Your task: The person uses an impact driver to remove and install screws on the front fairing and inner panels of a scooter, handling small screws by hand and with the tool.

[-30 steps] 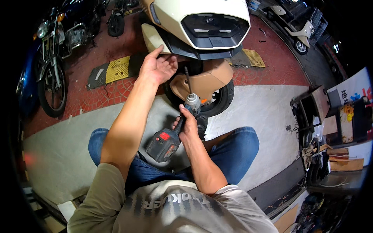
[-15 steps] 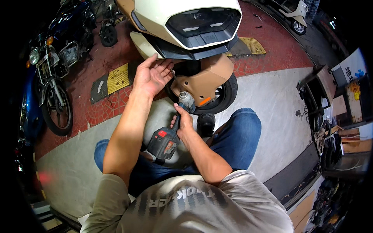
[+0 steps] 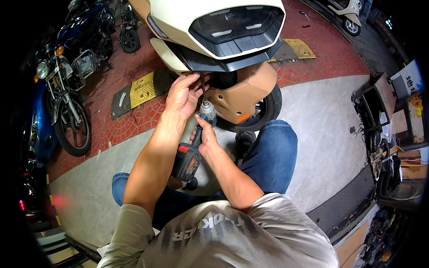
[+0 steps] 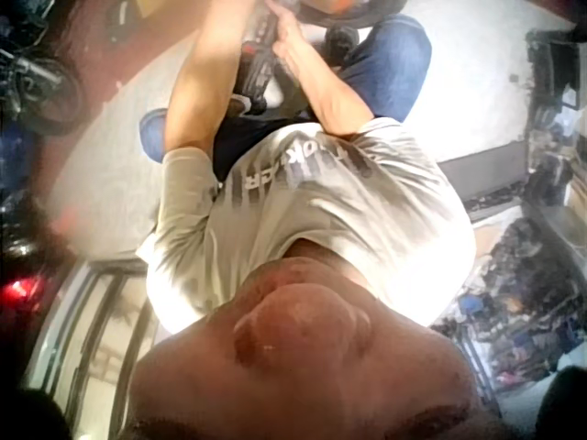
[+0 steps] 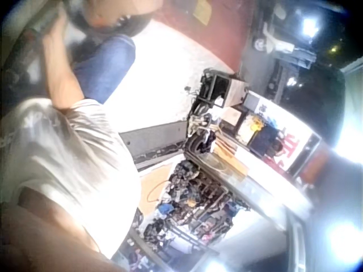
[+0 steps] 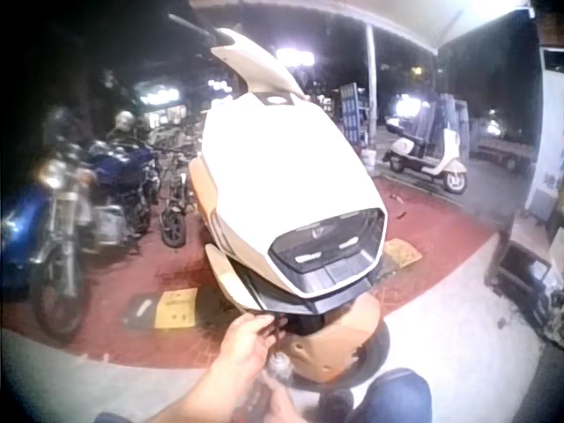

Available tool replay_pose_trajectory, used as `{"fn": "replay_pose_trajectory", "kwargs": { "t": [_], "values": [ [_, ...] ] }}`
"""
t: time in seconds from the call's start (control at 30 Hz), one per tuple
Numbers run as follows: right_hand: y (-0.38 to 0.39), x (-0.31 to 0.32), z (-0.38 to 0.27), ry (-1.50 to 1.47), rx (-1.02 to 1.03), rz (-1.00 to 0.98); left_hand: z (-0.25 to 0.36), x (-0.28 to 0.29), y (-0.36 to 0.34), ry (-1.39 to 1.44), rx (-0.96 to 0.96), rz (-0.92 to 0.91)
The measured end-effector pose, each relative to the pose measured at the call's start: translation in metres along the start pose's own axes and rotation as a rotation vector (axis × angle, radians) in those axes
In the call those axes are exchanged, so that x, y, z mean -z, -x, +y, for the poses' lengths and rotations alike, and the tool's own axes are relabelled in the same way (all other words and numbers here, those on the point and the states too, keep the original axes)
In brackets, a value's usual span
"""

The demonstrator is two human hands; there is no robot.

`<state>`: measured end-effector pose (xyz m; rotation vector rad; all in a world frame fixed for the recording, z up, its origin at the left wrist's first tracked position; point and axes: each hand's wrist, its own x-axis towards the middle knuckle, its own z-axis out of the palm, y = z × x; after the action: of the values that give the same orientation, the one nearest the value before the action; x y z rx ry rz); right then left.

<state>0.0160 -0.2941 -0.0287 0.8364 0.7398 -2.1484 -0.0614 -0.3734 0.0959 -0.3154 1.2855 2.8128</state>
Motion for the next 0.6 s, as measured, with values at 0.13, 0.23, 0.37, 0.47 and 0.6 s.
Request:
{"fn": "replay_pose_trajectory", "kwargs": {
  "t": [0.13, 0.23, 0.37, 0.47, 0.6],
  "values": [
    [-0.013, 0.001, 0.007, -0.062, 0.002, -0.083, -0.008, -0.008, -0.002, -0.001, -0.098, 0.036],
    [-0.012, -0.004, 0.007, -0.071, 0.0, -0.046, -0.014, -0.007, -0.005, 0.0, -0.143, 0.045],
    [-0.007, -0.009, 0.003, -0.045, 0.034, -0.027, -0.014, -0.006, -0.006, 0.031, -0.122, 0.018],
    [-0.001, -0.014, 0.002, -0.025, 0.042, -0.012, -0.014, -0.002, -0.006, 0.037, -0.114, -0.008],
    [-0.004, -0.007, 0.002, -0.001, 0.012, -0.09, -0.011, 0.0, -0.006, 0.018, -0.094, -0.053]
  ]
}}
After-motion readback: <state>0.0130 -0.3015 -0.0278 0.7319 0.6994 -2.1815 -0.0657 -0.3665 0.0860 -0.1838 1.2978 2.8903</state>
